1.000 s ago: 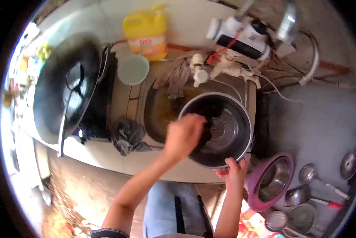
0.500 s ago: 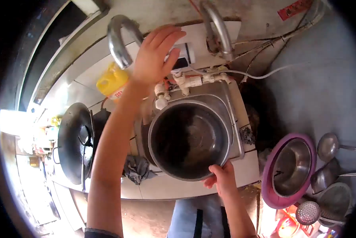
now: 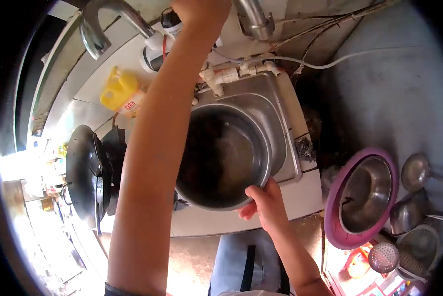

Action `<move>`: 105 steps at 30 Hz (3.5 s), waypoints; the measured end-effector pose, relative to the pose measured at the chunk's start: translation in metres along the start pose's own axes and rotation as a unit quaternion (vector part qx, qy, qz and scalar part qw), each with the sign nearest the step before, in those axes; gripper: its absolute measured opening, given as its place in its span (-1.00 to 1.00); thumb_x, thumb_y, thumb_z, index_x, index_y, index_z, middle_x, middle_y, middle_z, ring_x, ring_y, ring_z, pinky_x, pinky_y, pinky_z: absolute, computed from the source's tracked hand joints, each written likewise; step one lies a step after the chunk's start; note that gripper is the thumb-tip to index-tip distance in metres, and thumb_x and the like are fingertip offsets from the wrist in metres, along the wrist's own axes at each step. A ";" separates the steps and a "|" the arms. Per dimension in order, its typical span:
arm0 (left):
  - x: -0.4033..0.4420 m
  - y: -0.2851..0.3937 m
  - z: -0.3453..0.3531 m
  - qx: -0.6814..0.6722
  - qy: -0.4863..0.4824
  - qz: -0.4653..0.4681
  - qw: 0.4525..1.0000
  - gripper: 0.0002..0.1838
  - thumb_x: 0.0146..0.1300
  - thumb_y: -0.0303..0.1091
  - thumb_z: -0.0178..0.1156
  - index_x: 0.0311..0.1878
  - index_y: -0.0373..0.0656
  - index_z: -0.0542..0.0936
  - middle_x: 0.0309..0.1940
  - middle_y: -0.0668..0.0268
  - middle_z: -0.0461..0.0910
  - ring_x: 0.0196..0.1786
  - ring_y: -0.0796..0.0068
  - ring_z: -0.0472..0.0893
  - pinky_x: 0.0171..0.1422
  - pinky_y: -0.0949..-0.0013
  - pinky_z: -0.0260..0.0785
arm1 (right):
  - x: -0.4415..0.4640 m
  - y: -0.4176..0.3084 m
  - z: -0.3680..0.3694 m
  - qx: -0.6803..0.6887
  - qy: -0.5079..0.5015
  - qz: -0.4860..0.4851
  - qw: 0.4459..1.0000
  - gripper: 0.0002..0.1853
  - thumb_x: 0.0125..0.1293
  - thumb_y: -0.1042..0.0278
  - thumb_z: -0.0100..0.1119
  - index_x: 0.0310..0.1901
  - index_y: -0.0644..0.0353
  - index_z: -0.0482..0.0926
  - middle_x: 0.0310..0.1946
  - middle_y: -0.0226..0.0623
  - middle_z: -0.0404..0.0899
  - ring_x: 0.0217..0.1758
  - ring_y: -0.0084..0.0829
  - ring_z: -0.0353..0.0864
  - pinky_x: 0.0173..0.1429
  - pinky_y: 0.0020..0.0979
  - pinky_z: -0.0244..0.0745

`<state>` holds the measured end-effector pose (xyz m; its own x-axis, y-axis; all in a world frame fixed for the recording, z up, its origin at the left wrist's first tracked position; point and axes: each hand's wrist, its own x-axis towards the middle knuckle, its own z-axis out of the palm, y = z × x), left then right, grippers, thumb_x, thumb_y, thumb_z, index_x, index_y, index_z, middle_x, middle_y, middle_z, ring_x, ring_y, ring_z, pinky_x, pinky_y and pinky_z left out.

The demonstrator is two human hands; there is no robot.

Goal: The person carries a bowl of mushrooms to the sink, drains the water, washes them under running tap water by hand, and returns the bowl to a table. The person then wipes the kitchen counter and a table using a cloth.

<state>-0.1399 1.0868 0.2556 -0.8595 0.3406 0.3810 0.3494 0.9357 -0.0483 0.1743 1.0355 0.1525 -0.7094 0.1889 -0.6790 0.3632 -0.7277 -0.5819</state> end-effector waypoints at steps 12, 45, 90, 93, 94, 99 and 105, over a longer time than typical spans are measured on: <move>-0.121 -0.073 0.009 -0.285 0.190 0.352 0.871 -0.69 0.01 -0.46 0.05 -0.11 -0.21 0.50 -0.13 0.09 0.48 -0.04 0.08 0.45 0.03 0.19 0.31 | 0.013 0.010 0.006 -0.013 0.023 -0.021 0.999 -0.61 0.08 0.51 -0.07 0.00 0.34 0.24 -0.42 -0.17 0.50 -0.74 -0.32 0.53 -0.79 -0.49 0.41; -0.260 -0.115 0.019 -0.192 -0.328 0.251 0.890 -0.22 -0.24 -0.28 0.37 0.19 0.15 0.35 0.25 -0.01 0.09 0.21 -0.16 0.20 0.28 0.01 0.12 | 0.008 0.028 0.011 -0.009 0.060 -0.028 0.998 -0.65 0.10 0.50 -0.07 -0.03 0.35 0.25 -0.47 -0.11 0.53 -0.77 -0.37 0.51 -0.81 -0.53 0.39; -0.279 -0.087 0.061 -0.231 -0.353 0.266 0.867 -0.68 0.13 -0.34 0.02 0.00 0.02 0.40 -0.19 0.07 0.45 -0.31 0.03 0.56 -0.31 0.13 0.46 | 0.004 0.035 0.017 -0.057 0.028 -0.024 0.998 -0.29 0.11 0.58 -0.19 0.32 0.09 -0.14 -0.43 -0.09 0.49 -0.74 -0.35 0.54 -0.73 -0.46 0.51; -0.271 -0.086 0.058 -0.210 -0.371 0.245 0.871 -0.79 0.12 -0.30 0.04 -0.17 -0.07 0.49 -0.36 0.08 0.52 -0.39 0.06 0.56 -0.37 0.12 0.44 | 0.006 0.036 0.016 -0.045 0.028 -0.035 0.998 -0.33 0.12 0.57 -0.18 0.30 0.12 -0.09 -0.43 -0.10 0.49 -0.74 -0.37 0.53 -0.73 -0.47 0.50; -0.265 -0.085 0.050 -0.175 -0.391 0.236 0.872 -0.83 0.09 -0.30 0.08 -0.26 -0.10 0.52 -0.43 0.07 0.53 -0.39 0.07 0.56 -0.38 0.12 0.42 | 0.008 0.036 0.016 -0.039 0.025 -0.044 0.998 -0.36 0.12 0.57 -0.18 0.28 0.13 -0.05 -0.43 -0.12 0.49 -0.74 -0.37 0.53 -0.73 -0.48 0.49; -0.264 -0.098 0.051 -0.200 -0.383 0.264 0.863 -0.84 0.06 -0.27 0.13 -0.30 -0.08 0.57 -0.21 0.16 0.51 -0.16 0.07 0.50 -0.14 0.09 0.37 | 0.016 0.039 0.009 -0.026 0.014 -0.046 0.999 -0.41 0.11 0.56 -0.17 0.24 0.17 0.02 -0.40 -0.13 0.49 -0.74 -0.37 0.53 -0.73 -0.49 0.48; -0.263 -0.113 0.034 -0.262 -0.333 0.283 0.860 -0.39 -0.10 -0.42 0.23 0.11 0.20 0.37 0.27 0.21 0.04 0.21 -0.21 0.12 0.24 -0.07 0.15 | 0.016 0.037 0.004 -0.015 0.051 -0.062 0.997 -0.56 0.11 0.50 -0.07 0.06 0.35 0.17 -0.45 -0.08 0.52 -0.73 -0.37 0.54 -0.80 -0.55 0.42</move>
<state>0.0336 0.8944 0.1291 -0.4578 0.8686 -0.1897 0.7529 0.4922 0.4369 0.1736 1.0086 0.1217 -0.6848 0.3432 -0.6429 0.2954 -0.6757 -0.6754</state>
